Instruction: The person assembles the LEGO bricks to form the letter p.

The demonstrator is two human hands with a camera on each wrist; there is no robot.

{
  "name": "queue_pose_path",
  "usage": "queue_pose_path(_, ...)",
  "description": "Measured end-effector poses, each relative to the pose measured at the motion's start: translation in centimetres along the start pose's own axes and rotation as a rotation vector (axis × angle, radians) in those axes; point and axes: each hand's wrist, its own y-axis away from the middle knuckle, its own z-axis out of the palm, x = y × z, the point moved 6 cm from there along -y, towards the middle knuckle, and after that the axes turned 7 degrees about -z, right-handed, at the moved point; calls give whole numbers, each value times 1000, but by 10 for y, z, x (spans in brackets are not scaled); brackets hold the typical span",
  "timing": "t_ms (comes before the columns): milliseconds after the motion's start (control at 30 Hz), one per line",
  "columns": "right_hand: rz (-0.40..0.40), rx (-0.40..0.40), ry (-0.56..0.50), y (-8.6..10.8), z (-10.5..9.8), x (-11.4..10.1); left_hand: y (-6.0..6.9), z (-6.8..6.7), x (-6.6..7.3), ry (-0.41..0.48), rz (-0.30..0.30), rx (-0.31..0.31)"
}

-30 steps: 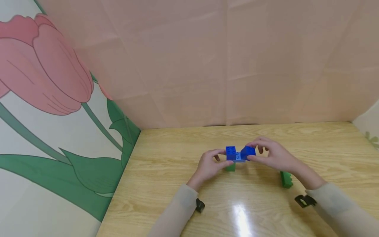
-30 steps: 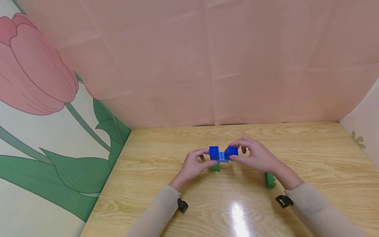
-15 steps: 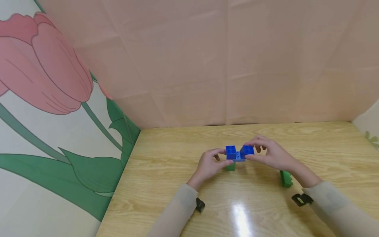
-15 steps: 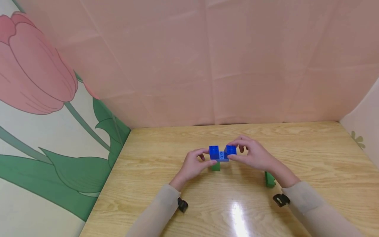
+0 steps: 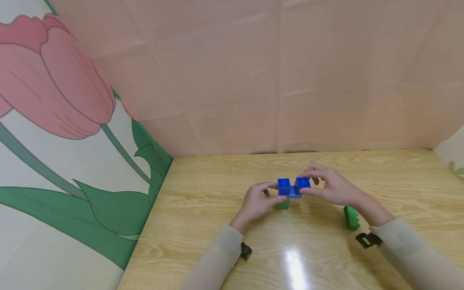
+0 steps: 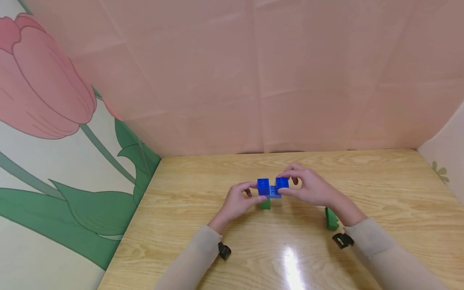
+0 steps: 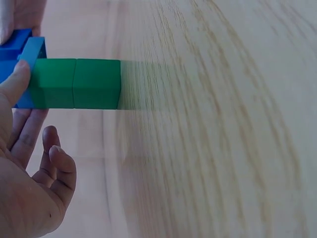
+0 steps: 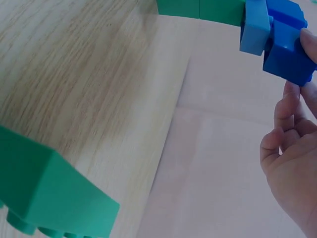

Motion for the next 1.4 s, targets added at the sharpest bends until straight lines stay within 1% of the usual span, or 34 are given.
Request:
queue_pose_path(333,23,-34,24,-4,-1,-3,2,0,1,-7,9,1)
queue_pose_path(500,37,-57,20,-6,-2,-1,2,0,2,-6,2,3)
queue_pose_path(833,12,-84,24,-7,-1,-4,2,0,2,-10,0,8)
queue_pose_path(1133,44,-68,8,-5,0,2,1,0,1,-10,-6,4)
queue_pose_path(1233,41,-56,5,-2,0,4,1,-1,1,-17,-13,7)
queue_pose_path(1400,9,-30,0,6,-4,6,1,0,1,-21,-11,5)
